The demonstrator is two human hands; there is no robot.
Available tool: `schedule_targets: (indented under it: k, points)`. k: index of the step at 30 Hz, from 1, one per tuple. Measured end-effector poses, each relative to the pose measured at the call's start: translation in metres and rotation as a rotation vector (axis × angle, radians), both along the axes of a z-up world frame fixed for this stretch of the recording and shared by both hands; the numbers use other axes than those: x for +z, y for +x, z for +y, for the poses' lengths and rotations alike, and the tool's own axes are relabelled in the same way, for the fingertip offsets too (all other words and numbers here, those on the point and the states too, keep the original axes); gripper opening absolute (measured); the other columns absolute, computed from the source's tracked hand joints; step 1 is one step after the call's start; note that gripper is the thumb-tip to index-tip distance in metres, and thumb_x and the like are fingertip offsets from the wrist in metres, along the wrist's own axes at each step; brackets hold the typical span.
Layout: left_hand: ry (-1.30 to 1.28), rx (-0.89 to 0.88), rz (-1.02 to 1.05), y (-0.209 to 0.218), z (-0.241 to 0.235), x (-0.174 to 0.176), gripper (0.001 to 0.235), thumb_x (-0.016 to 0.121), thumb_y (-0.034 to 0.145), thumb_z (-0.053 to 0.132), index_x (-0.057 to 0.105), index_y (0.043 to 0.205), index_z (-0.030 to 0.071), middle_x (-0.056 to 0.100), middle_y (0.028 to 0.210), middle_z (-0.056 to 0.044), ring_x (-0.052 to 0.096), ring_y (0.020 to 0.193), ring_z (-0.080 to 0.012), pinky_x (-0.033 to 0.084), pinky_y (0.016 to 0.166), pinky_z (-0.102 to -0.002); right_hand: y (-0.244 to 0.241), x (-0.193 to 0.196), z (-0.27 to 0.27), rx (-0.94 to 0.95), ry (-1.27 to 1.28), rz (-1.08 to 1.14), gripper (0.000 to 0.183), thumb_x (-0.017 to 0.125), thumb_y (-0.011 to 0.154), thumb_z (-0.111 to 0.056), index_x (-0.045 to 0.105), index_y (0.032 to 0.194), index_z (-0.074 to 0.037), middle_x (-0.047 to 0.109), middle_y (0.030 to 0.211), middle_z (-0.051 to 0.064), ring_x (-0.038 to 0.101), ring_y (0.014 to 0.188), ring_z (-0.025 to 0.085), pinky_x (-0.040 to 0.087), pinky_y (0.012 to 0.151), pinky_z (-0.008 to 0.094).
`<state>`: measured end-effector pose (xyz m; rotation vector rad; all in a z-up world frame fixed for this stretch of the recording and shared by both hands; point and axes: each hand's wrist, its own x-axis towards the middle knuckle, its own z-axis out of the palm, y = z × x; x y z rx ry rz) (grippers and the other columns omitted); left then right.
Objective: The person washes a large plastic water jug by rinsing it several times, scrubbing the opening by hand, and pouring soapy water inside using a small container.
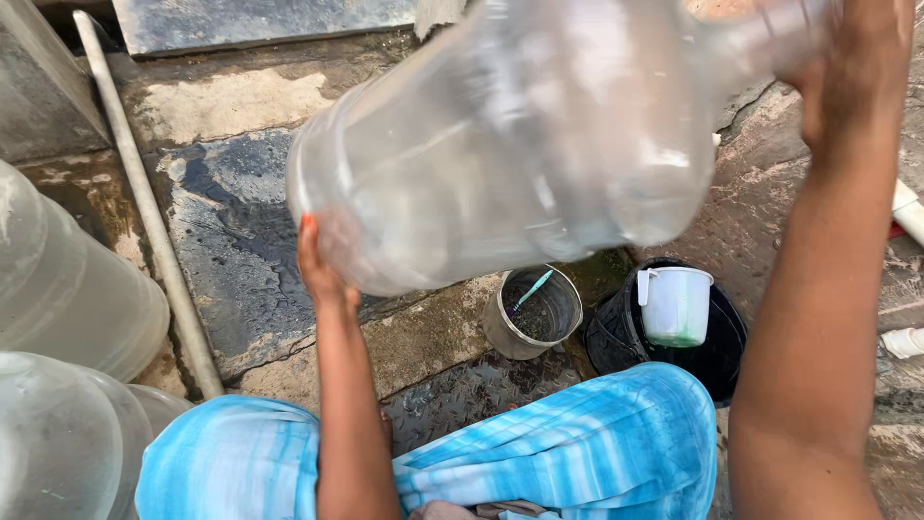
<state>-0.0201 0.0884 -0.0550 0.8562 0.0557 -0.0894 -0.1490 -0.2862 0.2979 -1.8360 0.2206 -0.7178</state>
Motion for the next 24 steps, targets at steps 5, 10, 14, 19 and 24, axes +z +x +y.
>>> schedule_targets:
  k: [5, 10, 14, 19, 24]
  points:
    - [0.757, -0.103, -0.135, 0.058, 0.032, 0.123, 0.110, 0.079, 0.062, 0.066, 0.055, 0.137, -0.010, 0.067, 0.126, -0.031, 0.071, 0.105, -0.0379, 0.058, 0.090, -0.046, -0.056, -0.118, -0.079, -0.268, -0.116, 0.928, 0.122, -0.008, 0.096, -0.081, 0.068, 0.119, 0.011, 0.066, 0.074, 0.021, 0.063, 0.065, 0.023, 0.051, 0.062, 0.035]
    - [1.304, -0.226, -0.002, 0.080, 0.055, 0.135, 0.115, 0.082, 0.061, 0.069, 0.053, 0.136, -0.014, 0.063, 0.125, -0.034, 0.070, 0.109, -0.0400, 0.054, 0.096, -0.044, -0.055, -0.314, -0.107, -0.105, 0.207, 1.058, 0.098, 0.010, 0.088, -0.083, 0.069, 0.116, -0.009, 0.064, 0.069, 0.014, 0.045, 0.048, 0.012, 0.040, 0.041, 0.026]
    - [1.332, -0.243, 0.021, 0.081, 0.056, 0.130, 0.103, 0.081, 0.062, 0.062, 0.060, 0.134, -0.009, 0.068, 0.123, -0.031, 0.073, 0.107, -0.0395, 0.057, 0.095, -0.047, -0.053, -0.403, -0.103, -0.118, 0.404, 1.062, 0.075, 0.022, 0.104, -0.064, 0.063, 0.115, -0.001, 0.061, 0.074, 0.012, 0.039, 0.049, 0.013, 0.028, 0.040, 0.028]
    - [0.905, -0.139, -0.583, 0.074, 0.076, 0.174, 0.108, 0.088, 0.066, 0.057, 0.048, 0.145, -0.003, 0.065, 0.130, -0.021, 0.066, 0.118, -0.0315, 0.055, 0.102, -0.044, -0.036, -0.364, -0.094, 0.017, 0.698, 0.432, 0.047, 0.032, 0.106, -0.037, 0.056, 0.124, -0.001, 0.065, 0.102, 0.014, 0.061, 0.083, 0.019, 0.054, 0.063, 0.033]
    - [0.359, -0.175, -0.776, 0.059, 0.103, 0.208, 0.077, 0.088, 0.085, 0.053, 0.051, 0.129, 0.002, 0.064, 0.118, -0.012, 0.061, 0.112, -0.0228, 0.052, 0.102, -0.036, -0.024, -0.296, -0.080, 0.198, 1.137, -0.154, 0.043, 0.033, 0.104, -0.026, 0.055, 0.129, 0.001, 0.064, 0.127, 0.020, 0.066, 0.118, 0.033, 0.057, 0.103, 0.052]
